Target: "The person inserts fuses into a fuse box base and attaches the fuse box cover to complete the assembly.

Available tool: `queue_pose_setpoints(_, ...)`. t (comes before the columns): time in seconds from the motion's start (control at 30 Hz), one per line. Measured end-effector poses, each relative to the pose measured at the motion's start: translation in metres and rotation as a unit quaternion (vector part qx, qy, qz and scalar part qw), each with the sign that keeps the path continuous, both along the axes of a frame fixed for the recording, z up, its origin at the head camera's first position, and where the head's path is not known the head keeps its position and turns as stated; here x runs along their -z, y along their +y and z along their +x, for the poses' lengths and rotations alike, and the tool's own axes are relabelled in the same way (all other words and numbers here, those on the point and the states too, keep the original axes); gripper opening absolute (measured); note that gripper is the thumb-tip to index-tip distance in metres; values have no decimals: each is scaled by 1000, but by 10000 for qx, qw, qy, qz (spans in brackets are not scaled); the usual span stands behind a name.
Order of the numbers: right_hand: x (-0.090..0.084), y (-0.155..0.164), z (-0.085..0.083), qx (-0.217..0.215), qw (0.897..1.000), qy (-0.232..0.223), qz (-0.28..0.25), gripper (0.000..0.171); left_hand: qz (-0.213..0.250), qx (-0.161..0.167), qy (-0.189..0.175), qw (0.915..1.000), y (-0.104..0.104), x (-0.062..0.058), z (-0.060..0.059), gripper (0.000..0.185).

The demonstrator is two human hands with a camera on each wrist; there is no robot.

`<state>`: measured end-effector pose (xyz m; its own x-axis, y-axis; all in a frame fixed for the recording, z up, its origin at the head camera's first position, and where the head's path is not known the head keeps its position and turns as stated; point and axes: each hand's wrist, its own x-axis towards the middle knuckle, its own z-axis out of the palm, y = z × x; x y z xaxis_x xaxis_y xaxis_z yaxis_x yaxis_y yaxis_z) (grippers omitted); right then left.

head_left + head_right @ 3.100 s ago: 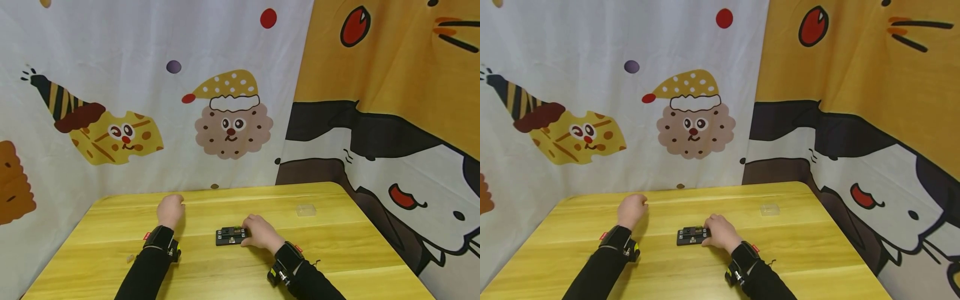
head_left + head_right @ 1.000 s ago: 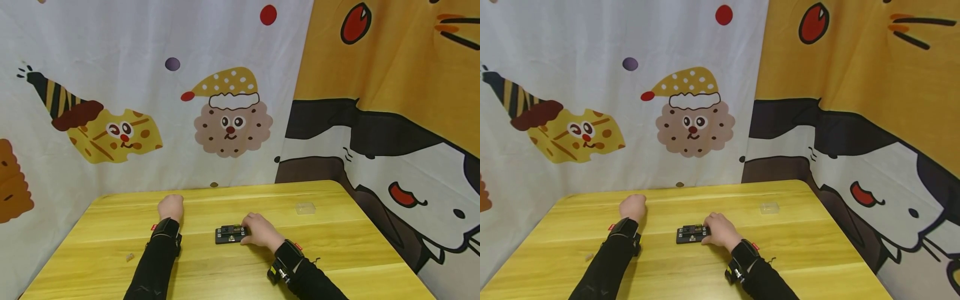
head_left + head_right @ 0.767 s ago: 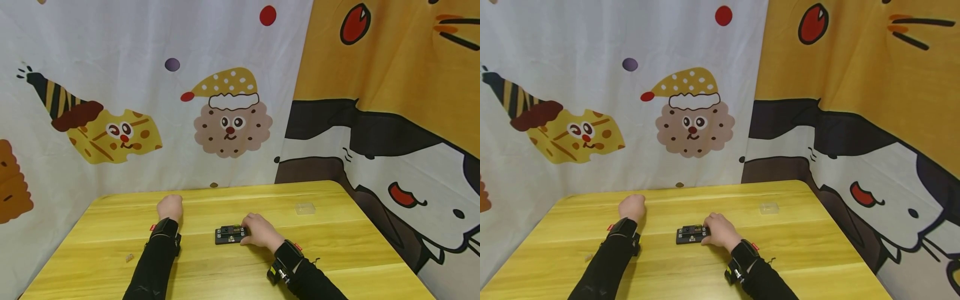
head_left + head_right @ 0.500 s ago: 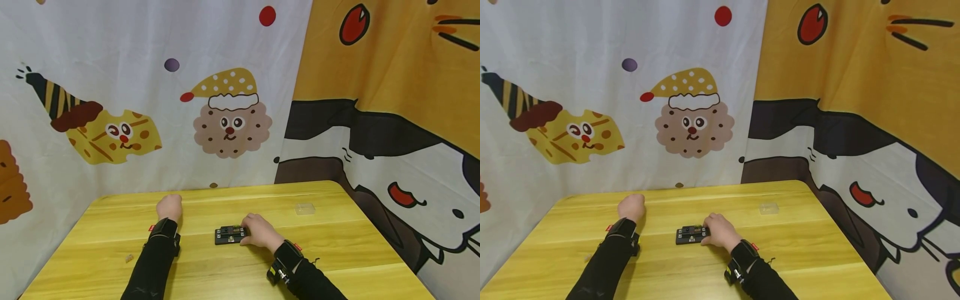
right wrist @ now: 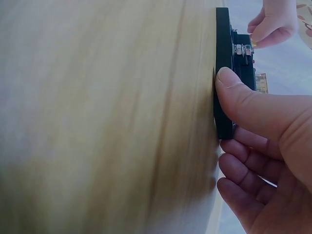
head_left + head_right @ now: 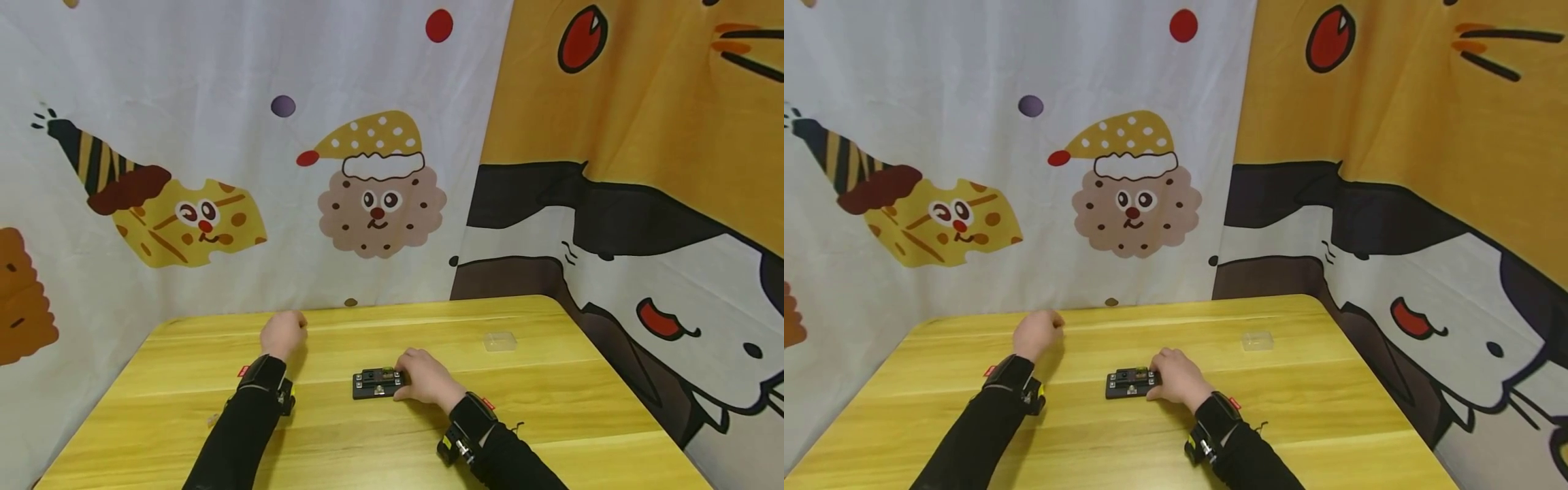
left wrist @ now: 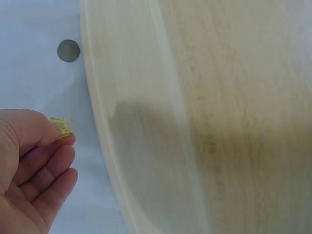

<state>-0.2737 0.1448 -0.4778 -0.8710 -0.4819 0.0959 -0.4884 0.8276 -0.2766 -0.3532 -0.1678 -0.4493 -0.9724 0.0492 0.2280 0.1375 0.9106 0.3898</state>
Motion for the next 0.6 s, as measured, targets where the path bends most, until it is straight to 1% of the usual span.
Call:
queue_pose_setpoints(0.17,1,0,0,-24,10000,26,-15,46,112,190,31,9998,4,-4,6,16)
queue_pose_setpoints(0.4,2,0,0,-43,10000,14,3,46,42,466,132,9988,7,-3,11,19)
queue_pose_setpoints(0.6,1,1,1,-51,10000,-3,-54,45,-51,796,279,9964,16,-8,16,17)
